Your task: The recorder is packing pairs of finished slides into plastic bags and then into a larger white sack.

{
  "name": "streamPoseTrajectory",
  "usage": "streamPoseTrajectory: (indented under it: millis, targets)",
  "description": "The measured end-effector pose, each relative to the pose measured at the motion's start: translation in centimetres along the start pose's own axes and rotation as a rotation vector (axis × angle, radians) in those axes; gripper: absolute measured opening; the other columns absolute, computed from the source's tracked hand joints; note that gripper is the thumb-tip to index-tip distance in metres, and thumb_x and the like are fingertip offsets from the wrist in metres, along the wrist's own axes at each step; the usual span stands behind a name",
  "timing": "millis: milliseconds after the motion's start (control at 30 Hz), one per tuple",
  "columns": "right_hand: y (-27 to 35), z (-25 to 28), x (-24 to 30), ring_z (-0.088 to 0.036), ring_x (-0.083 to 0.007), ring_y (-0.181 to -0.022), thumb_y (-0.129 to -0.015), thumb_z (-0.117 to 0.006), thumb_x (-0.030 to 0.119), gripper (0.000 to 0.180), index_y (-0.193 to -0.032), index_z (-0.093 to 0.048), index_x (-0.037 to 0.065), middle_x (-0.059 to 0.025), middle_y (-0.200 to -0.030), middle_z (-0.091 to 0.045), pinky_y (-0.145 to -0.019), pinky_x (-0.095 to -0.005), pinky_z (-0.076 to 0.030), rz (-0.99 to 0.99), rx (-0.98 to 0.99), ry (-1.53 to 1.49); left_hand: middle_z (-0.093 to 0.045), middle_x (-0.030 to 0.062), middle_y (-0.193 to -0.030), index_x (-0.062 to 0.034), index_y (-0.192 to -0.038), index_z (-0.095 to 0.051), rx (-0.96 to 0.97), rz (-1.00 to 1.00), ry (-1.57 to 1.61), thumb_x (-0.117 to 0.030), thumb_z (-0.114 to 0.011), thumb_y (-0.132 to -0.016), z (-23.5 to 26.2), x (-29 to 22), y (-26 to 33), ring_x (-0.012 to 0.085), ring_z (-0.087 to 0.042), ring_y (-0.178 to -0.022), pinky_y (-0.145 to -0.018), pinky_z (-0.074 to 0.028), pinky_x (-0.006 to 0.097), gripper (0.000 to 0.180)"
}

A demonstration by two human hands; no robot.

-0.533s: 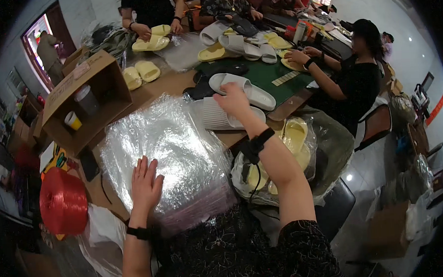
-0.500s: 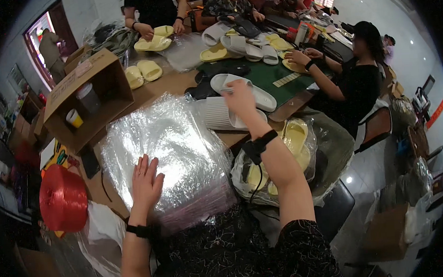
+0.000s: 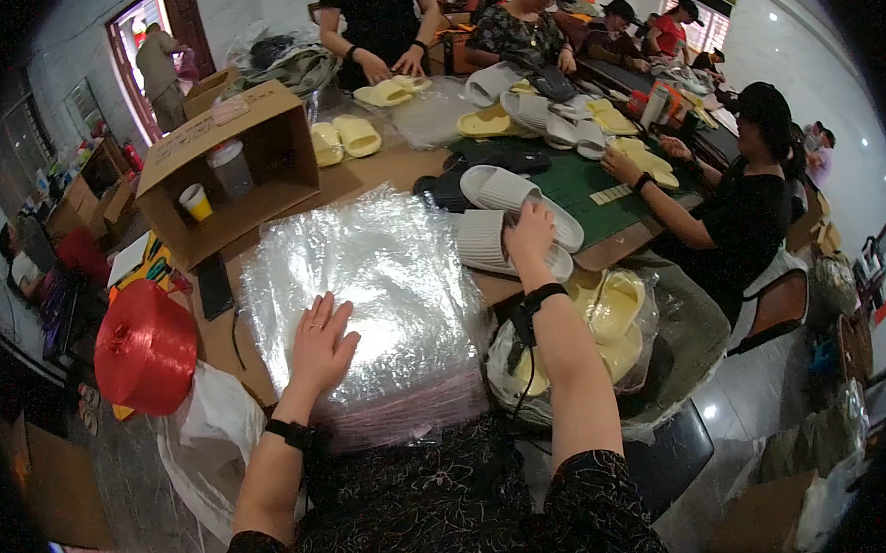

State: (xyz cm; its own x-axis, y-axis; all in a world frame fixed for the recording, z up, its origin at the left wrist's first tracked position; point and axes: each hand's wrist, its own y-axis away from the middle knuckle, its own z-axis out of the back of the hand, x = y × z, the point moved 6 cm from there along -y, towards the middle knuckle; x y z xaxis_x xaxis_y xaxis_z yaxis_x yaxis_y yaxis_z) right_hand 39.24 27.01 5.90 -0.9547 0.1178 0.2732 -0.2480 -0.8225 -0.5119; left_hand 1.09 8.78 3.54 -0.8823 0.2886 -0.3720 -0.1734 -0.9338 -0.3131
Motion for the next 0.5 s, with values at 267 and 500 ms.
streamPoseTrajectory:
  millis: [267, 500]
  targets:
    - [-1.4, 8.1, -1.8, -0.061, -0.0422, -0.091, -0.074, -0.074, 0.027, 0.034, -0.088, -0.062, -0.002, -0.0229, -0.094, -0.062, -0.078, -0.0480, -0.048, -0.042, -0.205, -0.292, -0.035, 0.0205, -0.154, -0.0130, -0.141, -0.052, -0.018, -0.020, 0.002, -0.041, -0.050, -0.096, 0.5, 0.2, 0.1, 0.0351, -0.028, -0.145, -0.119, -0.018, 0.047, 0.053]
    - [1.7, 14.2, 6.9, -0.058, -0.0409, -0.077, -0.079, -0.070, 0.022, 0.032, -0.088, -0.056, -0.006, -0.0239, -0.087, -0.060, -0.070, -0.0472, -0.046, 0.069, -0.128, -0.512, -0.038, 0.0214, -0.152, -0.0115, -0.139, -0.053, -0.050, -0.035, 0.010, -0.039, -0.053, -0.095, 0.9, 0.3, 0.4, 0.0361, -0.030, -0.144, -0.119, -0.019, 0.047, 0.052]
